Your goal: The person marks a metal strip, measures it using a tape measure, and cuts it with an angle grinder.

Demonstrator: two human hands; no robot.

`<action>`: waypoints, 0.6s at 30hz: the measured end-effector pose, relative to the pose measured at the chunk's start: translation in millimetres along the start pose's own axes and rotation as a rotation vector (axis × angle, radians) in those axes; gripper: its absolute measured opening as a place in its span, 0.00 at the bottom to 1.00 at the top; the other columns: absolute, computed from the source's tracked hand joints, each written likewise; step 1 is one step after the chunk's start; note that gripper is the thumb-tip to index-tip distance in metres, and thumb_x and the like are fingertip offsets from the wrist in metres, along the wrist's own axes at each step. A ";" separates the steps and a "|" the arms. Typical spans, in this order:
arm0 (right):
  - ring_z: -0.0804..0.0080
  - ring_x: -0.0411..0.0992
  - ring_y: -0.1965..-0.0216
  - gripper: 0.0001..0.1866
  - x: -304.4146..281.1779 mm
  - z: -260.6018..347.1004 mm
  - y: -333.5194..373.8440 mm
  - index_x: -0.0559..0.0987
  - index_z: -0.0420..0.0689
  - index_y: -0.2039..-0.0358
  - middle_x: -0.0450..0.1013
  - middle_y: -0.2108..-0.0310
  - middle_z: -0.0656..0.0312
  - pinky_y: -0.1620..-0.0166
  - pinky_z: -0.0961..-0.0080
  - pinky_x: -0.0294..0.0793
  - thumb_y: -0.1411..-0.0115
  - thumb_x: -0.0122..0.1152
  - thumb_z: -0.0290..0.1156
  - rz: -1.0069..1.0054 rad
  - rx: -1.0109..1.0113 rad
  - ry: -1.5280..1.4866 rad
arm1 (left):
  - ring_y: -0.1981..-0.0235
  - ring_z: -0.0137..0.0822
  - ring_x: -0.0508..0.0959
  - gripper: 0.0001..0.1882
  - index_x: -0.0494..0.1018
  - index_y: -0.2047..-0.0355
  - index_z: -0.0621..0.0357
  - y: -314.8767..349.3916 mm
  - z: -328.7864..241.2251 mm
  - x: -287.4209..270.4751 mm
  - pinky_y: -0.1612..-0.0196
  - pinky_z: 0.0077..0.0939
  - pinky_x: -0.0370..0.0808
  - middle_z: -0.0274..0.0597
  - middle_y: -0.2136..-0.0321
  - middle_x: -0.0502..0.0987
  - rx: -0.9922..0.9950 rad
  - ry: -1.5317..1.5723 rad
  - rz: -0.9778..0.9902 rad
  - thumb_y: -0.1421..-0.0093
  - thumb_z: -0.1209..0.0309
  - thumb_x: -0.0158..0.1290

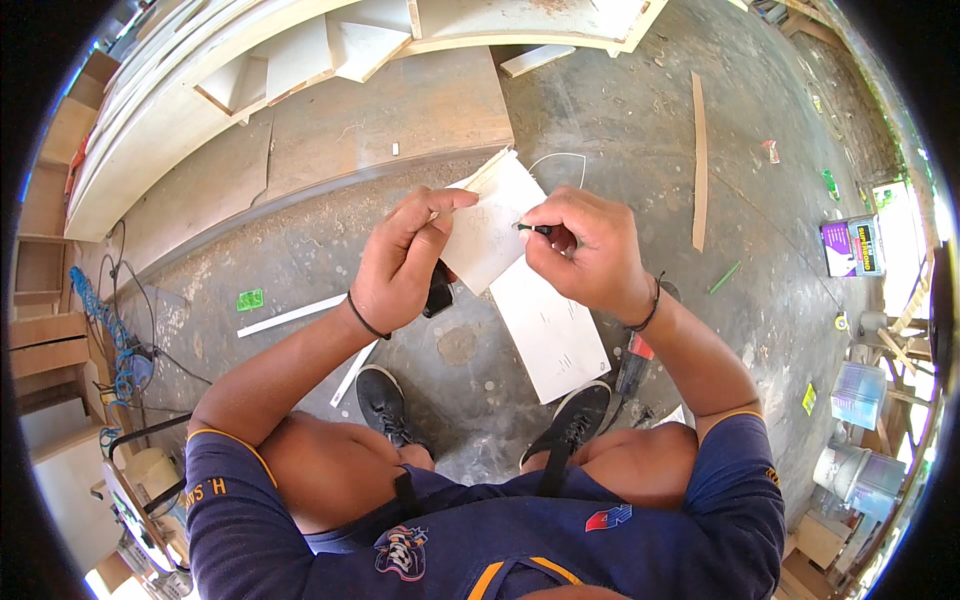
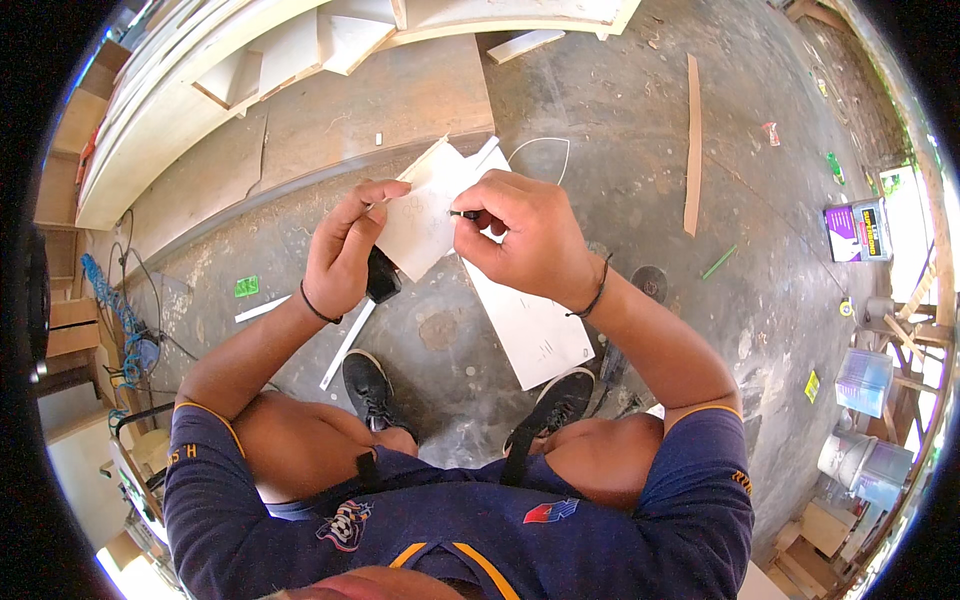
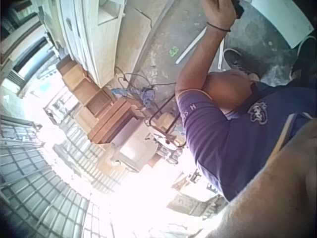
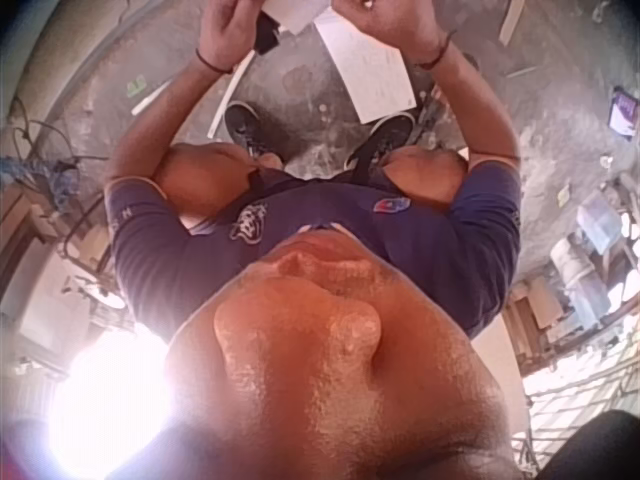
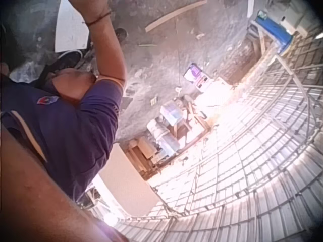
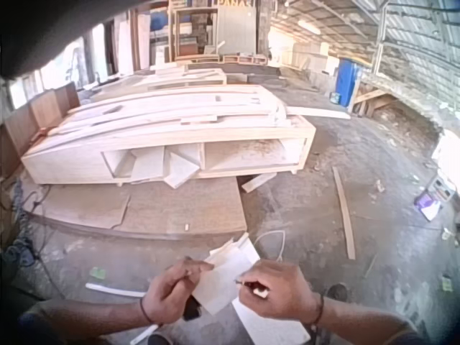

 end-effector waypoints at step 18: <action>0.77 0.72 0.80 0.06 -0.8 -6.1 -2.8 0.75 0.39 0.74 0.72 0.78 0.59 0.76 0.83 0.70 0.52 0.63 0.23 -0.098 0.101 0.021 | 0.76 0.25 0.71 0.13 0.70 0.55 0.63 -0.9 -2.5 -1.0 0.74 0.20 0.69 0.38 0.69 0.68 0.016 -0.038 0.015 0.35 0.76 0.37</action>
Point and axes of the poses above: each hand's wrist, its own y-axis away from the middle knuckle, its own x-axis out of the palm, z = x × y, the point moved 2 cm from there along -y, towards the middle knuckle
